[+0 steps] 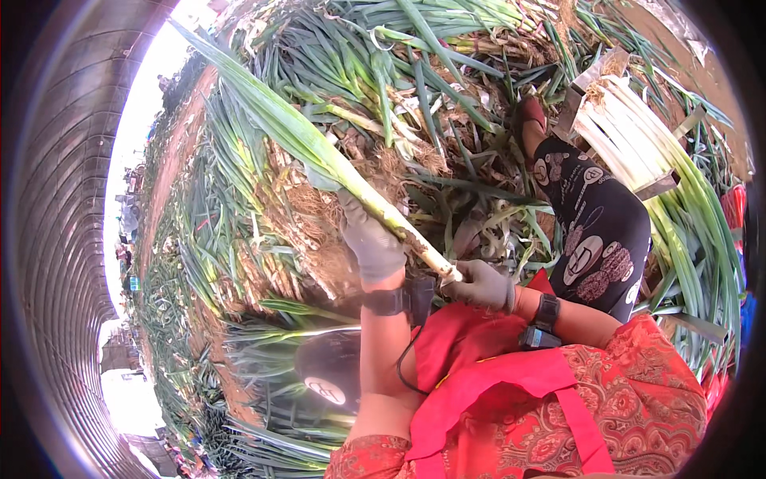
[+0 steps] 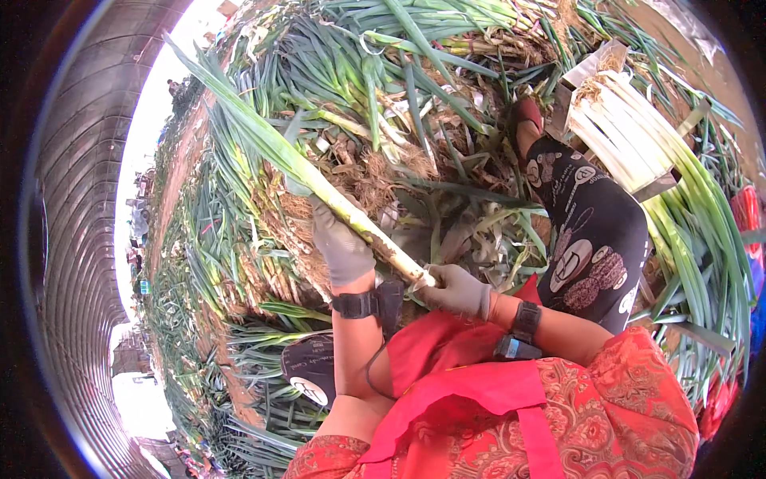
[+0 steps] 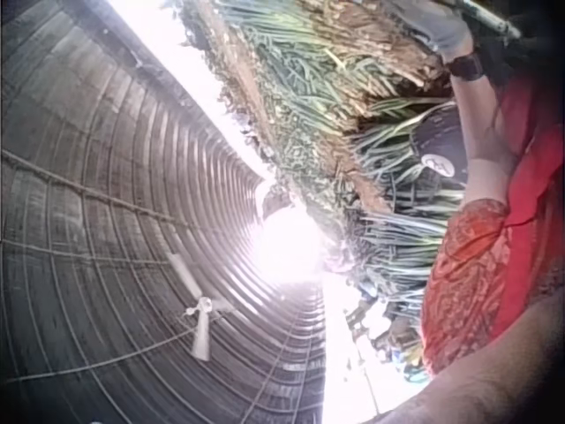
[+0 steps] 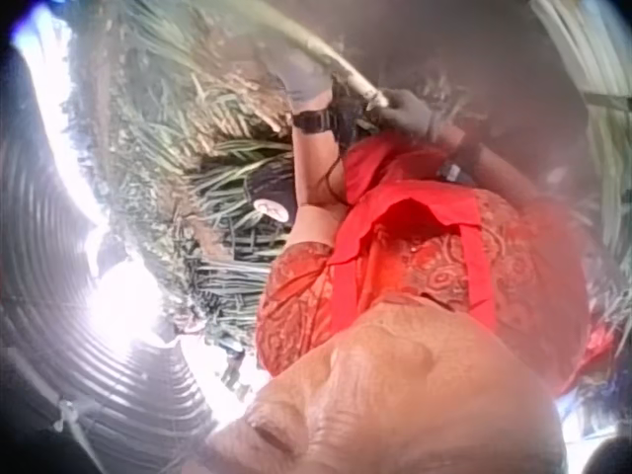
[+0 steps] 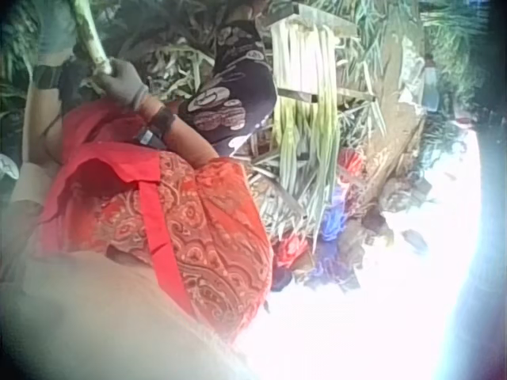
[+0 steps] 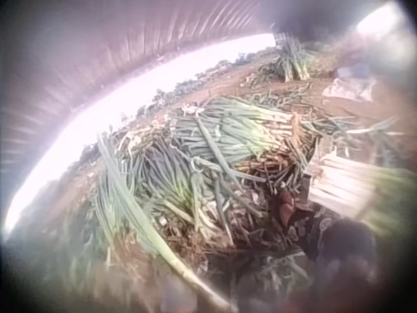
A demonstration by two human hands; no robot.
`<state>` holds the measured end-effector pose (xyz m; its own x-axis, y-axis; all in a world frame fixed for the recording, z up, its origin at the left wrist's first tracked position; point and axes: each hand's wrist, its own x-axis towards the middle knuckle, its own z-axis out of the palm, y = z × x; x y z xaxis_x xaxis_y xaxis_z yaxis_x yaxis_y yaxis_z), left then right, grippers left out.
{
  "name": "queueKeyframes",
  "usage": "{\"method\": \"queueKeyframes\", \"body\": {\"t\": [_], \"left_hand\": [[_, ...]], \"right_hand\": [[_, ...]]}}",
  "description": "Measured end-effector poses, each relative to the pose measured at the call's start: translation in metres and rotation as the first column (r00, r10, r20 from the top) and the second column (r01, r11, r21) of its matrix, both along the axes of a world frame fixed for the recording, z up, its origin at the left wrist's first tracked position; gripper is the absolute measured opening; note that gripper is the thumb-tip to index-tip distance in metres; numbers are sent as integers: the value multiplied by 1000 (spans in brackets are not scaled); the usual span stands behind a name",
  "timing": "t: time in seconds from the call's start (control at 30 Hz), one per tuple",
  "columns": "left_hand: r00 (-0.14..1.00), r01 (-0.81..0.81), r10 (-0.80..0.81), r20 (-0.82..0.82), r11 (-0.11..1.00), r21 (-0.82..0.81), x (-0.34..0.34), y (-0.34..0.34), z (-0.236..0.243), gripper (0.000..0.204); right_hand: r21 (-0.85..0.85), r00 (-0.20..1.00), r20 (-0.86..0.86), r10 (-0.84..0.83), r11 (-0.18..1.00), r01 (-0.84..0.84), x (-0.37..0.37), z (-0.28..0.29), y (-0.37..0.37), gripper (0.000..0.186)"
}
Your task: The person sits on the ground and trims the roots and outer layers of green onions by hand. They repeatedly pick up each vegetable, remove unwanted parts, and place the cleaned items into a wooden crate.
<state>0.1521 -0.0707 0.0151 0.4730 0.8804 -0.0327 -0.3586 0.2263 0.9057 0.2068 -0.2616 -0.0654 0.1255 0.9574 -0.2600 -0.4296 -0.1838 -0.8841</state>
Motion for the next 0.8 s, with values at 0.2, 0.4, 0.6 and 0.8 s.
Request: {"method": "queueKeyframes", "body": {"t": [0.2, 0.4, 0.6, 0.8], "left_hand": [[984, -161, 162, 78, 987, -14, -7, -10, 19, 29], [988, -155, 153, 30, 984, 84, -24, -30, 43, 23], [849, 402, -262, 459, 884, -240, -36, -36, 54, 25], [739, 632, -91, -667, 434, 641, -65, -29, -5, 17]], "right_hand": [[9, 979, -57, 193, 981, -193, 10, 13, -4, 29], [81, 967, -65, 245, 967, -240, 12, 37, -9, 27], [225, 917, -48, 395, 899, -376, 13, 19, -15, 21], [249, 910, 28, 413, 879, -406, 22, 31, -21, 18]]}}
